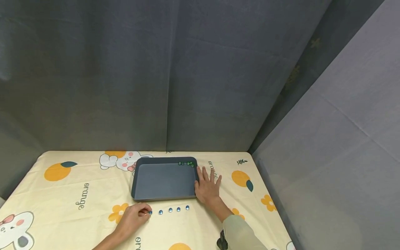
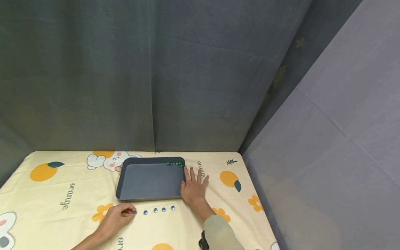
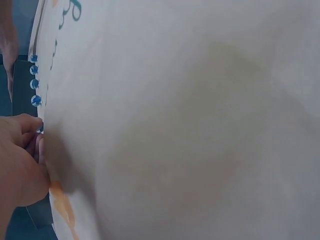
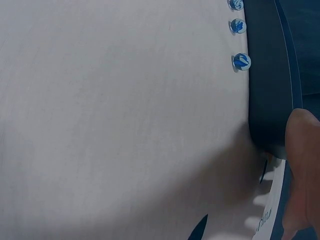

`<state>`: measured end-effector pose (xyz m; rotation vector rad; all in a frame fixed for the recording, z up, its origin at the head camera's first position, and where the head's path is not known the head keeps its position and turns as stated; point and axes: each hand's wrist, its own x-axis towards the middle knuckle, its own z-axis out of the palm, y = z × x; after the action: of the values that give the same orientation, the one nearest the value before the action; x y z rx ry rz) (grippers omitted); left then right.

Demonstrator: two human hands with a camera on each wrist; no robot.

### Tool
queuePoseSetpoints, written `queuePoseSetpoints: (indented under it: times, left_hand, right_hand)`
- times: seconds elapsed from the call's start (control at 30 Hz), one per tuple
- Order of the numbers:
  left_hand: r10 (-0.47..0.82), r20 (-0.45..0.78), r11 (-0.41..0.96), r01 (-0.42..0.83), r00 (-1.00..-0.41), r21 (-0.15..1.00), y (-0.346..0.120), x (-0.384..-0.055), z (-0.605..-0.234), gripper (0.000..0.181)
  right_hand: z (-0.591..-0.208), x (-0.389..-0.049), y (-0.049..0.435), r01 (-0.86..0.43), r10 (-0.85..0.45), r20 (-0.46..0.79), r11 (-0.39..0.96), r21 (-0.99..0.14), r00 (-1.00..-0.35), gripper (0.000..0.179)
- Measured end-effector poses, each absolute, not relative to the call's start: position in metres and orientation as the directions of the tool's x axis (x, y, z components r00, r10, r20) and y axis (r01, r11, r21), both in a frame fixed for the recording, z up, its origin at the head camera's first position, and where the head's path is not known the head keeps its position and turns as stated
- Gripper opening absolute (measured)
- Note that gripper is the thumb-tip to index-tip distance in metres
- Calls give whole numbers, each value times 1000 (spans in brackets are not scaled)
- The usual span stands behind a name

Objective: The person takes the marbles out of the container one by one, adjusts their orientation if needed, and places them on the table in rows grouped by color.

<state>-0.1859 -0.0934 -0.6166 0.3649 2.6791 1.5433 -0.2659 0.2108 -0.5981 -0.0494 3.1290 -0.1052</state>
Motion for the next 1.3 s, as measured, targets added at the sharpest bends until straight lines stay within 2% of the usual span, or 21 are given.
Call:
queuePoseSetpoints:
  times: [0.43,0.73,0.9,1.3]
  left_hand:
    - [207,72,437,157,-976,886,-95,-186,-609,14]
    - [236,153,363,233,-960,902,-83,-187,-589,14]
    - [249,177,333,256,-952,908,-74,-198,-576,14]
    - [277,175,378,275,-945,884,-42,-243,-569,18]
  right_hand:
    - [-598,-265,210,-30,-31,-14,998,-62,-999,61]
    - [-601,-267,211,-34,-35,-9,997,-65,-999,62]
    - [-603,-268,212,-25,-26,-9,998,-64,-1000,62]
    - [-606,-269,211,-19,-20,-12,997,-71,-1000,63]
